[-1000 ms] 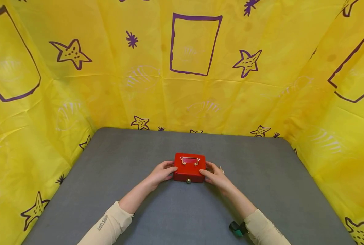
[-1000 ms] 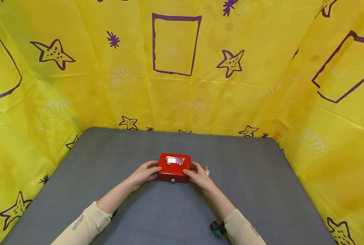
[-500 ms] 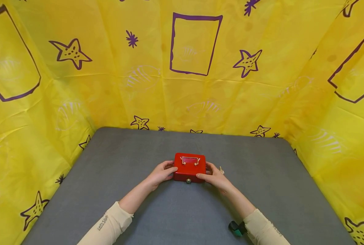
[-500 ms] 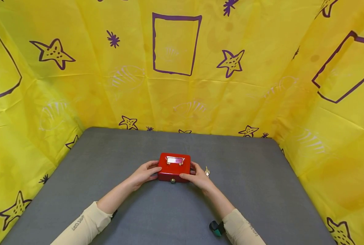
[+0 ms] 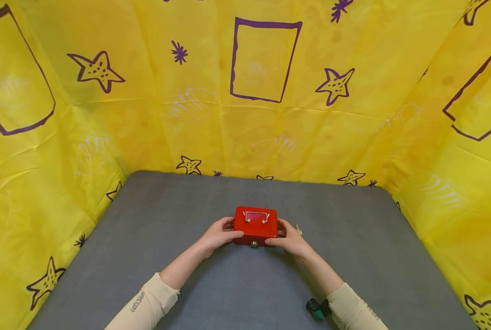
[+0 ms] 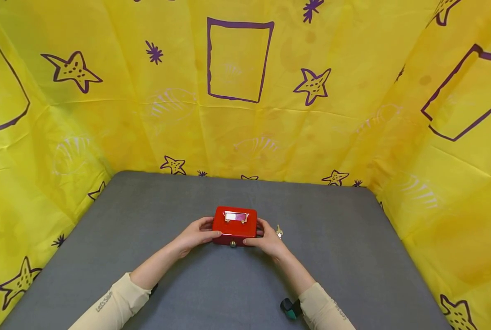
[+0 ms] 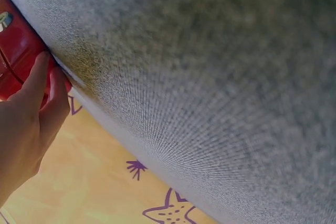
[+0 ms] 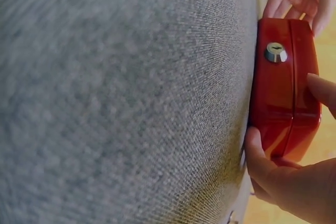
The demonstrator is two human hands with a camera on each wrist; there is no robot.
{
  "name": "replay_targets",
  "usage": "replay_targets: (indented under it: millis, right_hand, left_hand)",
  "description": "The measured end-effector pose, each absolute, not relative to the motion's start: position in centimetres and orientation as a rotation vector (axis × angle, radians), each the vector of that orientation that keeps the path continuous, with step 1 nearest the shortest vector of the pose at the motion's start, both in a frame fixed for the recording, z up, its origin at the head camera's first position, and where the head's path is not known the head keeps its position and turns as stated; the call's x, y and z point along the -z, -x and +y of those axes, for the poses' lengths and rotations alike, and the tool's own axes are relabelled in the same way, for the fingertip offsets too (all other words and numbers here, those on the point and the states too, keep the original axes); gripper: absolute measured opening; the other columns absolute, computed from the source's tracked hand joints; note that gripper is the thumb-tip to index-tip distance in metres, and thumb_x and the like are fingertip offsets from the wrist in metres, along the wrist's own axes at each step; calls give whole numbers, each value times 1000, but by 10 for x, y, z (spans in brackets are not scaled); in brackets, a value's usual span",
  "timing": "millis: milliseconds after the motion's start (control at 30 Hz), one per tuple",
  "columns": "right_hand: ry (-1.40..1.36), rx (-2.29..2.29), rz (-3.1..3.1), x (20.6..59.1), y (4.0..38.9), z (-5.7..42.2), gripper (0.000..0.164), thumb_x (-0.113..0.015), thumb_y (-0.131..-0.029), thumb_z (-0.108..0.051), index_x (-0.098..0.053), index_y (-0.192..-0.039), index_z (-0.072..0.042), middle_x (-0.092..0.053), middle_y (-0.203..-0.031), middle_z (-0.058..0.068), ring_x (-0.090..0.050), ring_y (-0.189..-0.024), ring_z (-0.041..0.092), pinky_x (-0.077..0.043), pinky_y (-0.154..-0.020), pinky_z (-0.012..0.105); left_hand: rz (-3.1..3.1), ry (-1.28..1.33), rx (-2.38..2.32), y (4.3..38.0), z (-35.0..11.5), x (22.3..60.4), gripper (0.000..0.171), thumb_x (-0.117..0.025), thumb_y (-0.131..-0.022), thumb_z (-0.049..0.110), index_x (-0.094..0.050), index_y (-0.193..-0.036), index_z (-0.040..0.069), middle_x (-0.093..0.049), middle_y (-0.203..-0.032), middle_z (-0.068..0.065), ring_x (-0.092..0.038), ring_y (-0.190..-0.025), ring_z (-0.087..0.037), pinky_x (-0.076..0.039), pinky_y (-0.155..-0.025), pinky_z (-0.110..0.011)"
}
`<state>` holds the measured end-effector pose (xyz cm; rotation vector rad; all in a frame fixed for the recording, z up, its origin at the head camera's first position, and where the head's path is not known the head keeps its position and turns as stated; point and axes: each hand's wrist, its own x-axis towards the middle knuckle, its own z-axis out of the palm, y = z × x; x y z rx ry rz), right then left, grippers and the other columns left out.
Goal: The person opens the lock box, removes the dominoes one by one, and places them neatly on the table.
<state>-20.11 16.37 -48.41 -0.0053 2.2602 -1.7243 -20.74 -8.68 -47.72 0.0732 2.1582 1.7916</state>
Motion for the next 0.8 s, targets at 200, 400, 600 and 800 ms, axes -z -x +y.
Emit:
replay_targets:
  millis: [200,400,600,800]
  right_hand:
    - [4,1715,2274,483,201,163,86,-82,-76,-17,-35,-146,3,-47,-140,22,-49,-119,37,-47,-96,47]
    - [25,1705,2283,481,199,162,85,-82,-77,-17,-36,-146,3,-49,-138,21,-51,-117,35,-48,-94,46]
    - [26,1709,2300,481,197,161,82,-81,-77,-15,-39,-145,2,-51,-137,19,-54,-115,33,-50,-93,45]
    - [45,1705,2301,481,195,161,81,-82,-78,-19,-40,-145,1,-52,-138,19,-54,-116,33,-52,-91,43]
  left_hand:
    - [2225,-89,-1752,204,-86,476,68,-79,-81,17,-47,-136,-7,-58,-128,-19,-59,-109,-33,-53,-90,-43]
    - [2309,-121,-1696,200,-85,475,71,-81,-79,15,-46,-137,-7,-58,-127,-20,-60,-108,-34,-54,-88,-44]
    - [2397,-165,-1645,197,-86,475,74,-81,-80,17,-44,-141,-6,-59,-128,-20,-62,-108,-34,-54,-87,-43]
    - [2449,-196,-1628,193,-87,474,73,-81,-81,19,-45,-141,-3,-61,-126,-18,-64,-106,-32,-55,-85,-42]
